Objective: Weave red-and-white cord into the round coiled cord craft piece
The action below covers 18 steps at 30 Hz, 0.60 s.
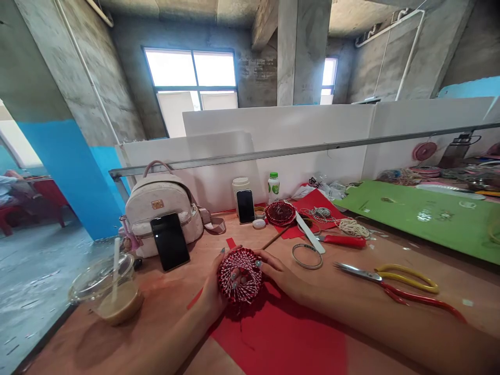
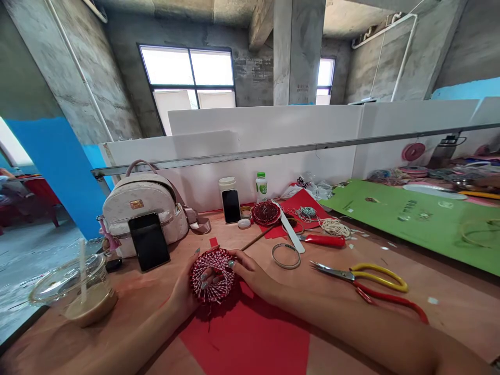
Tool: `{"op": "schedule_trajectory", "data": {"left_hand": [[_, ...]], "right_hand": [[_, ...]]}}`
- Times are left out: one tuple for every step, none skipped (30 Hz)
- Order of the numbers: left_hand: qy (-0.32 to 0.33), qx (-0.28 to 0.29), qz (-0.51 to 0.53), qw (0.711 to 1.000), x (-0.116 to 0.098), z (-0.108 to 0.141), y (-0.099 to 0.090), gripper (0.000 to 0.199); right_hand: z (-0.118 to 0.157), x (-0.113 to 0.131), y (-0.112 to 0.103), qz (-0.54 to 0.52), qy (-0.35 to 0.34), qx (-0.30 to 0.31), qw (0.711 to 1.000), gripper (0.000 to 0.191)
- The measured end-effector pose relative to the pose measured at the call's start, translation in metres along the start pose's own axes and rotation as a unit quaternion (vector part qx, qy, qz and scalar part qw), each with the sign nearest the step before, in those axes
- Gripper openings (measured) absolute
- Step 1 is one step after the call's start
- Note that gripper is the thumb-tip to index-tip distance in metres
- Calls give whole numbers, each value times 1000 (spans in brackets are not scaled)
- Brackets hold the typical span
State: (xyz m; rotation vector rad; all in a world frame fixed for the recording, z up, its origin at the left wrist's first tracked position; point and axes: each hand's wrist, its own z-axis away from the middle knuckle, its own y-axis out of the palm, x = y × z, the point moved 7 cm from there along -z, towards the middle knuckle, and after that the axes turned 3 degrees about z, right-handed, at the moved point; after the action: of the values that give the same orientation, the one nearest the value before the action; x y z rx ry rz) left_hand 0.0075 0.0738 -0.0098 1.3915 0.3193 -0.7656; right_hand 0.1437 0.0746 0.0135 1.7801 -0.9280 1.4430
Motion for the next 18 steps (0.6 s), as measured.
{"op": "schedule_trajectory", "data": {"left_hand": [[0, -3, 3, 1000, 0, 1, 0, 30], [-1, -5, 6, 1000, 0, 2, 1, 30], [-2, -7, 9, 1000, 0, 3, 2, 31], [-3, -8, 12, 1000, 0, 3, 3, 31], [-4, -10, 15, 1000, 0, 4, 3, 31], [-4, -12, 18, 1000, 0, 5, 4, 32], [-4, -14, 20, 1000, 0, 5, 4, 33], [-3, -17, 21, 1000, 0, 6, 4, 33], [-2, -19, 22, 1000, -1, 6, 4, 34], [0, -20, 22, 1000, -1, 6, 4, 35], [1, -19, 21, 1000, -1, 6, 4, 36], [3, -17, 19, 1000, -2, 7, 4, 37], [5, -15, 17, 1000, -2, 7, 4, 39], [6, -12, 14, 1000, -2, 7, 4, 40], [8, -10, 11, 1000, -2, 7, 4, 40], [9, -9, 9, 1000, -2, 8, 4, 41], [10, -8, 7, 1000, -3, 8, 3, 41], [11, -8, 6, 1000, -3, 8, 3, 41]], "right_hand": [[1, 0, 0, 0, 4, 1, 1000, 35], [1, 1, 0, 0, 5, 1, 1000, 36], [1, 1, 0, 1, 4, 1, 1000, 37], [1, 2, 0, 1, 1, 2, 1000, 37], [1, 3, 0, 1, -4, 4, 1000, 37], [1, 3, 0, 0, -9, 7, 1000, 37], [1, 4, 0, -1, -14, 11, 1000, 37], [1, 4, 0, -2, -19, 17, 1000, 37], [1, 4, 1, -3, -24, 23, 999, 37], [2, 5, 1, -5, -27, 28, 999, 37], [2, 6, 2, -5, -30, 33, 999, 36], [3, 7, 3, -6, -34, 38, 999, 37], [3, 8, 4, -6, -37, 43, 998, 38], [4, 9, 5, -6, -39, 47, 998, 39], [5, 10, 5, -7, -41, 52, 998, 41], [5, 10, 6, -7, -42, 57, 997, 43], [6, 11, 7, -7, -43, 61, 997, 44], [6, 11, 7, -7, -44, 65, 997, 45]]}}
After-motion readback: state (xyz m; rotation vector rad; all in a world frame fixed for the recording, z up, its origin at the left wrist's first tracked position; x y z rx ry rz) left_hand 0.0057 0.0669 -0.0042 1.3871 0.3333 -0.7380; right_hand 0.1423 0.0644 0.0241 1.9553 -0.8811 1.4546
